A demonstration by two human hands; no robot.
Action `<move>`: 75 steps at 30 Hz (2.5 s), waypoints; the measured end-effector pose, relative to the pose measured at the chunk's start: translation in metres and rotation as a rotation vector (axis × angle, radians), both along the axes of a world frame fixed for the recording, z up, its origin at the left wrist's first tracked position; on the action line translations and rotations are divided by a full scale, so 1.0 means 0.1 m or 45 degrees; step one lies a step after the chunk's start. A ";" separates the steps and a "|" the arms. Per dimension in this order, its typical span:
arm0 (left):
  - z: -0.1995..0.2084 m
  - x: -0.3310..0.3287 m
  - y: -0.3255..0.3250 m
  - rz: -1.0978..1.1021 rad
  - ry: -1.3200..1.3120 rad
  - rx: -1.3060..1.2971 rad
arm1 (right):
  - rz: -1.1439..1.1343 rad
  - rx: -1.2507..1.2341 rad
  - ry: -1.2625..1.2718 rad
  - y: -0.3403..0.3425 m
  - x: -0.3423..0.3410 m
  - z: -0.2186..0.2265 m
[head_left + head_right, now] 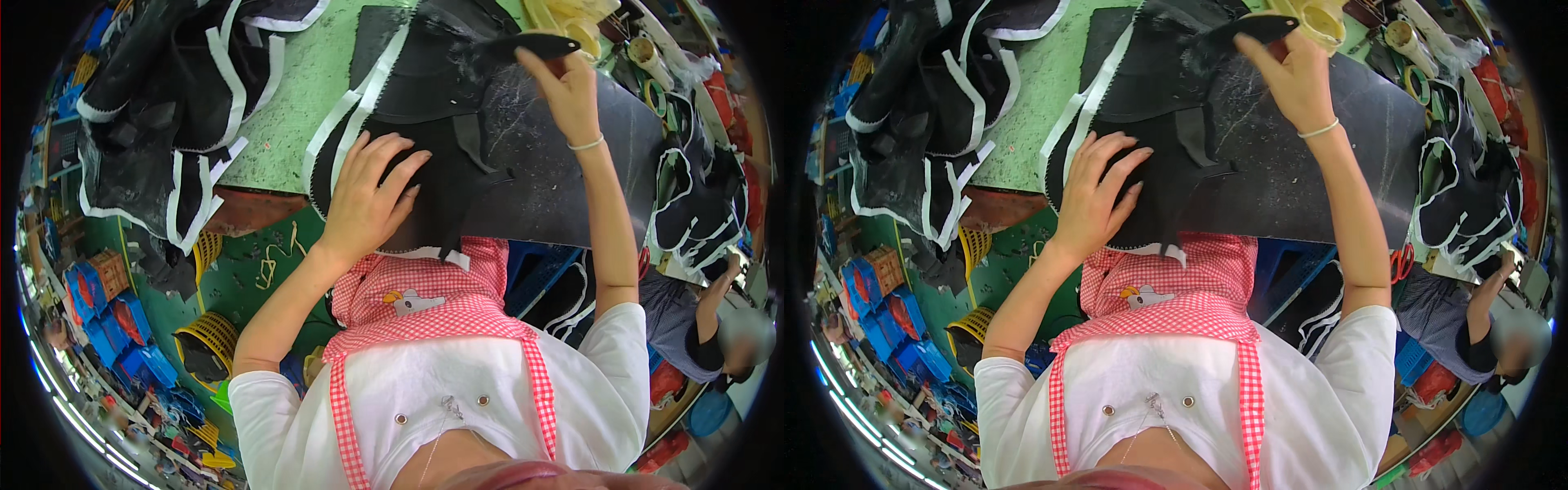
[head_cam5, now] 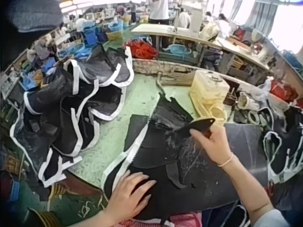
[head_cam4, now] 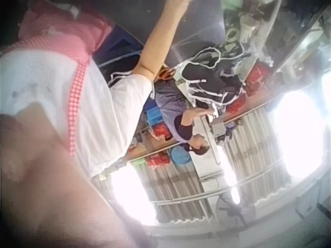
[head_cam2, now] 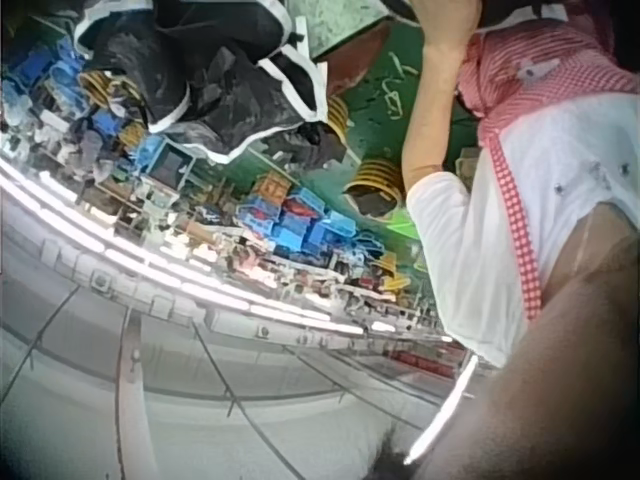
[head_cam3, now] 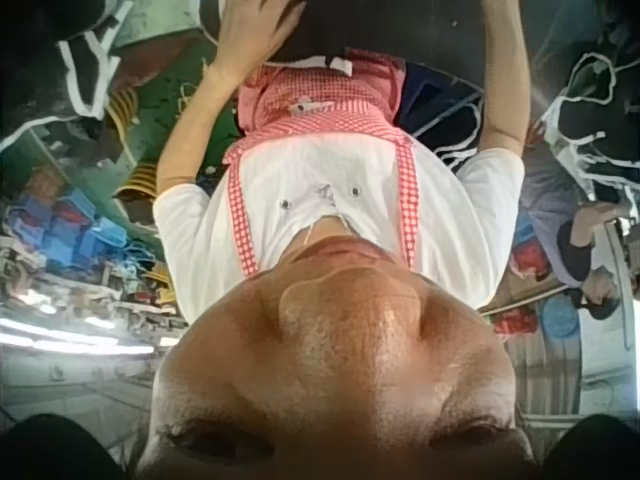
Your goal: Applying adhesive and assembling black shoe upper components at a manufacturing workstation.
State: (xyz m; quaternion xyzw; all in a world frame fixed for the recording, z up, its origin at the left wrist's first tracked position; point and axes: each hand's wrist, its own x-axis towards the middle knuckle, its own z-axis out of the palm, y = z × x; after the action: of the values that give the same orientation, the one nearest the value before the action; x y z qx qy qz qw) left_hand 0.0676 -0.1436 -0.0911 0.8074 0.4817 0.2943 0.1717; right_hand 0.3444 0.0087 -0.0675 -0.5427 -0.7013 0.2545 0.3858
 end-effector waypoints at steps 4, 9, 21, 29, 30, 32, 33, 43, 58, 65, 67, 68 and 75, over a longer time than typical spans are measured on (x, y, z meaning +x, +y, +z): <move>-0.03 -0.01 -0.01 0.006 -0.054 -0.004 | 0.511 0.482 -0.211 -0.07 -0.33 0.03; -0.07 -0.02 -0.01 0.006 -0.101 0.020 | 0.281 0.408 -0.447 -0.02 -0.69 0.27; -0.10 -0.01 -0.01 0.037 -0.106 0.014 | 0.088 0.235 -0.483 -0.15 -0.52 0.22; -0.08 0.01 0.02 0.027 -0.065 0.051 | 0.162 0.198 -0.325 -0.33 -0.27 0.25; -0.08 0.02 0.02 0.030 -0.064 0.048 | 0.346 0.191 -0.347 -0.32 -0.27 0.24; -0.09 0.02 0.06 0.042 -0.061 0.044 | 0.572 0.256 -0.328 -0.28 -0.22 0.28; -0.08 0.02 0.09 0.042 -0.061 0.043 | 0.441 0.106 -0.188 -0.26 -0.17 0.32; 0.28 0.20 0.27 0.059 -0.324 -0.085 | -0.258 0.244 -0.429 0.67 1.28 -0.02; 0.07 0.30 0.22 -0.200 -0.209 -0.202 | 0.086 -0.355 0.520 -0.52 1.03 0.18; 0.09 0.31 0.24 -0.218 -0.150 -0.186 | 0.369 -0.210 0.024 -0.88 0.58 0.14; 0.09 0.31 0.25 -0.219 -0.149 -0.184 | 0.347 -0.168 -0.081 -0.88 0.60 0.12; 0.09 0.31 0.25 -0.216 -0.142 -0.182 | 0.320 -0.118 -0.060 -0.89 0.61 0.11; 0.09 0.28 0.24 -0.221 -0.170 -0.207 | 0.171 -0.148 -0.100 -0.93 0.63 0.12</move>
State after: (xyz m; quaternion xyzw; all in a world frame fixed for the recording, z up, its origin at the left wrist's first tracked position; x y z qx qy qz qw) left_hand 0.0958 -0.1200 -0.0825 0.8081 0.4196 0.2915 0.2932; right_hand 0.4070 -0.0840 -0.0553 -0.5257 -0.7347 0.2985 0.3079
